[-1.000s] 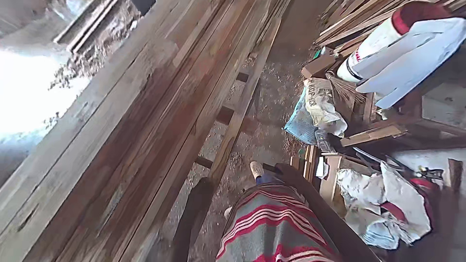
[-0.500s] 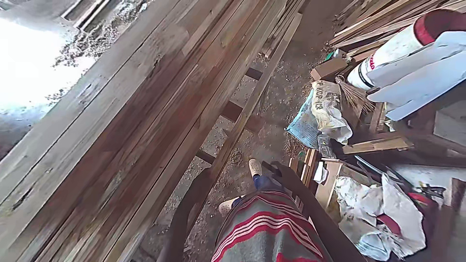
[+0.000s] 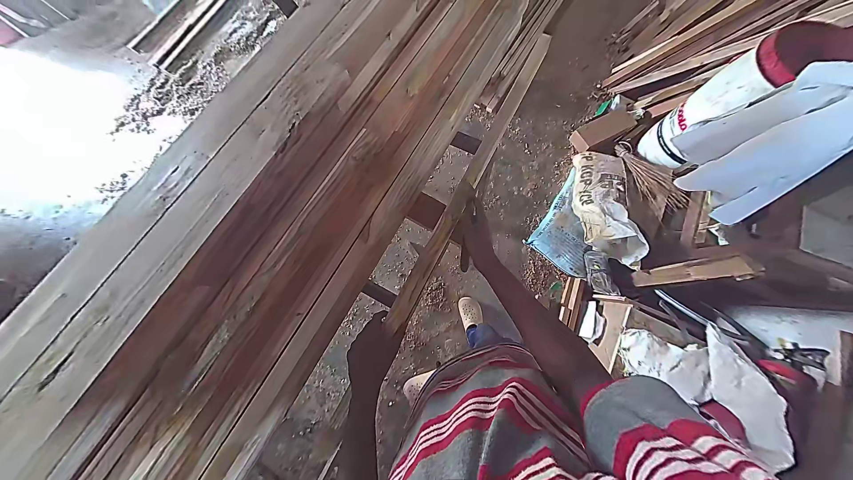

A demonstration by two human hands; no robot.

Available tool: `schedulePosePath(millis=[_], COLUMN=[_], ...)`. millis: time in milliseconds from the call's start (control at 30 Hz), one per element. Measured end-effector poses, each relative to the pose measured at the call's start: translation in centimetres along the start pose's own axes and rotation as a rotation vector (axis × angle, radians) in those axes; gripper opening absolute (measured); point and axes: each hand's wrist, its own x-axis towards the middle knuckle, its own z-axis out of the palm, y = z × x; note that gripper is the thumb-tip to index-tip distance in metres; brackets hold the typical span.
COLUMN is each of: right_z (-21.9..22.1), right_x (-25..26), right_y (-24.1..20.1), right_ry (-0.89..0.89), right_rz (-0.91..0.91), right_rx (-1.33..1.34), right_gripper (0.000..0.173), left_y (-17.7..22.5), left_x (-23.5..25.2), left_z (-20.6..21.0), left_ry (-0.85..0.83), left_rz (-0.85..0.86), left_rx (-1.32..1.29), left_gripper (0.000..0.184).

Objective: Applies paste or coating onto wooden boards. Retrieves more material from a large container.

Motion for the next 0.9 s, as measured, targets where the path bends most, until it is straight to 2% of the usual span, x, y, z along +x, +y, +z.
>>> schedulePosePath(millis=[167, 267, 333, 433, 600, 900], right_z=[1.6, 1.2, 0.5, -0.4, -1.8, -3.6], right_x=[3.1, 4.7, 5.4, 4.2, 2.7, 5.0], right_y=[1.0, 0.6, 0.0, -0.6, 0.1, -0.7], right_ry=[0.075, 0.120, 0.166, 0.180, 0.249, 0.149], right_rz=[0.007, -0.019, 0.033, 0.082, 0.137, 0.075], right_rx=[0.024, 0.101, 0.186, 0.373, 0.478, 0.231], right_gripper=[0.065, 0.057, 0.051, 0.049, 0.045, 0.045], left_y=[0.0, 0.0, 0.1, 0.4, 0.3, -0.3], left_x=[0.0, 0.1, 0.0, -0.6, -0.9, -0.7], left_z=[0.2, 0.1, 0.0, -0.2, 0.4, 1.3], left_ry=[-0.006, -0.008, 0.001, 0.055, 0.120, 0.164], left_rz=[-0.019, -0.023, -0.018, 0.001, 0.027, 0.051], left_rx=[0.022, 0.015, 0.002, -0.047, -0.017, 0.002], left_gripper=[0.056, 0.056, 0.056, 0.052, 0.052, 0.053])
